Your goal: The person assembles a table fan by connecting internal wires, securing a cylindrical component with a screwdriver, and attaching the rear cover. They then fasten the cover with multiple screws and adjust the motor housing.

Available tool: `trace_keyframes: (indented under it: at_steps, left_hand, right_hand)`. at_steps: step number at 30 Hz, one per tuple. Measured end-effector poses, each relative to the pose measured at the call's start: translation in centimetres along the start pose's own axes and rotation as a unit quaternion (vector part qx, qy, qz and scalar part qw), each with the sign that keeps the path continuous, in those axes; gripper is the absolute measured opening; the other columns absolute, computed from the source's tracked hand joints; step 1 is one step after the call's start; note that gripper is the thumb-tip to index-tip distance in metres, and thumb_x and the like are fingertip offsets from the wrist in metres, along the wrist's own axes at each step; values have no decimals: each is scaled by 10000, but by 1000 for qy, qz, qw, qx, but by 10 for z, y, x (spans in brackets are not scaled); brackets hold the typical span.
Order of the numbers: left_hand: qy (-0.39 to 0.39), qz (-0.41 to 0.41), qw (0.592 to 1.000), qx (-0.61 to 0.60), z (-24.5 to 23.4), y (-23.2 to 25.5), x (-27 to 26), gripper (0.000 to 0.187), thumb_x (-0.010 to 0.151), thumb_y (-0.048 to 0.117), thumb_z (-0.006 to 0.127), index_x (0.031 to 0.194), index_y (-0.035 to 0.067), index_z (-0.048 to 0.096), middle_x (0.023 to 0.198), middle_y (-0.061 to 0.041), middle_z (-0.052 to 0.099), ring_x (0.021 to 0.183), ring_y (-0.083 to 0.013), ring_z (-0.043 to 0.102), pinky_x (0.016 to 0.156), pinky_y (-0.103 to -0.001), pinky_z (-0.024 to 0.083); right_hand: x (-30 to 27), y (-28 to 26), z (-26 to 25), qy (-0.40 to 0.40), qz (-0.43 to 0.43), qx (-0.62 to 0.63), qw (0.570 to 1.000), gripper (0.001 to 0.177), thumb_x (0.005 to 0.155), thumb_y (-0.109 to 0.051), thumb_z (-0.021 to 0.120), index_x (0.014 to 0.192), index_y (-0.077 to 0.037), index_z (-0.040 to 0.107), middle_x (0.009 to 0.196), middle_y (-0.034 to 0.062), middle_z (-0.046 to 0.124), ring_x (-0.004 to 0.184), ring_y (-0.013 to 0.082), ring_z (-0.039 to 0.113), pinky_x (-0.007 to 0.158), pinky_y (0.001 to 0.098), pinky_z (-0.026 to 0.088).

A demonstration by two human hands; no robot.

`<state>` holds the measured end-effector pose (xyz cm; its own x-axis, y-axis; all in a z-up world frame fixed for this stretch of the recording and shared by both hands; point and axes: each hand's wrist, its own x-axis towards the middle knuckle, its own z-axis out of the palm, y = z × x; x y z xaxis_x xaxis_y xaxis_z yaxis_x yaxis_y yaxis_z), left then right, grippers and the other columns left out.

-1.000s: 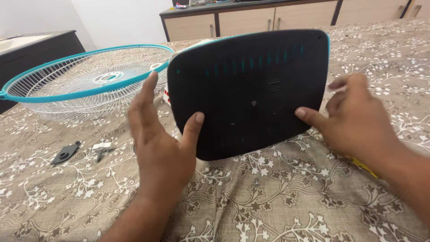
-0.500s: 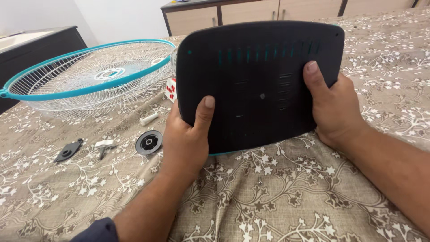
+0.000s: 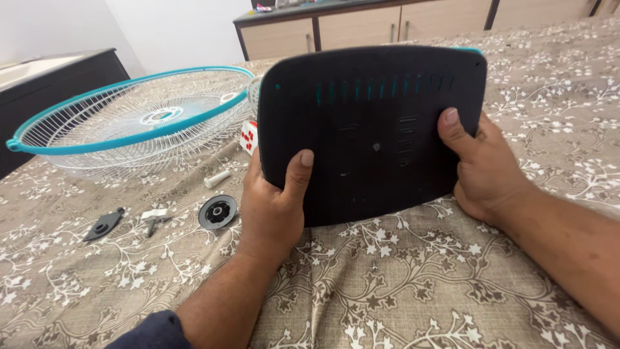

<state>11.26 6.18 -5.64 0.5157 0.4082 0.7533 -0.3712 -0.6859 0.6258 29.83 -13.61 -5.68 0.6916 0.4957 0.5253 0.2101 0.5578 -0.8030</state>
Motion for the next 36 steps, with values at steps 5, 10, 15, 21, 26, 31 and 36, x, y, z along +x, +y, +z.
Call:
trace_keyframes:
  at_steps: [5, 10, 15, 21, 26, 31, 36]
  left_hand:
    - [-23, -75, 997, -24, -3, 10, 12, 670, 951, 606, 541, 1324, 52, 595, 1206, -121, 696, 1143, -234, 695, 961, -366, 571]
    - [-9, -123, 990, -70, -8, 34, 29, 646, 932, 521, 640, 1340, 24, 576, 1201, -144, 729, 1098, -239, 707, 949, -375, 561]
    - [-45, -207, 951, -223, -25, 55, 82, 652, 831, 440, 719, 1321, 48, 542, 1139, -131, 708, 986, -215, 735, 837, -348, 640]
    - [0, -129, 990, -55, -11, 61, 95, 523, 866, 530, 714, 1035, 38, 769, 895, -71, 786, 806, -174, 734, 745, -321, 593]
    - [-4, -34, 997, -69, -15, 51, 85, 541, 925, 549, 679, 1083, 34, 726, 936, -57, 768, 857, -159, 726, 785, -307, 593]
    - [1, 11, 1000, -15, -14, 45, 83, 551, 963, 572, 635, 1115, 46, 706, 947, -56, 754, 868, -162, 729, 785, -311, 591]
    - [7, -25, 999, 20, -13, 43, 86, 560, 934, 611, 613, 1050, 71, 702, 873, -52, 748, 814, -171, 749, 738, -329, 606]
  right_hand:
    - [8, -14, 8, 13, 32, 1, 999, 556, 943, -416, 623, 1372, -73, 537, 1310, 58, 662, 1213, 206, 610, 1077, 402, 491]
    - [19, -42, 18, 46, 134, -10, 990, 549, 926, -403, 584, 1393, -118, 532, 1354, 54, 652, 1237, 221, 613, 1062, 425, 492]
    - [35, -73, 15, -2, 195, -93, 976, 532, 932, -302, 600, 1428, -124, 529, 1386, 69, 675, 1289, 228, 621, 1084, 422, 466]
    - [70, -93, 11, -47, 74, -112, 990, 483, 918, -329, 658, 1331, -98, 563, 1184, 58, 669, 1096, 185, 642, 980, 382, 527]
    - [74, -67, 20, 24, -74, -257, 963, 538, 1024, -552, 642, 1074, -19, 696, 928, 18, 664, 848, 112, 603, 778, 317, 529]
    - [70, -62, 20, 72, -111, -310, 941, 602, 960, -630, 653, 1082, -43, 710, 923, 7, 708, 853, 110, 645, 770, 306, 555]
    - [68, -62, 26, 127, -148, -439, 877, 709, 972, -720, 595, 1055, -28, 728, 865, 53, 701, 828, 158, 676, 760, 334, 543]
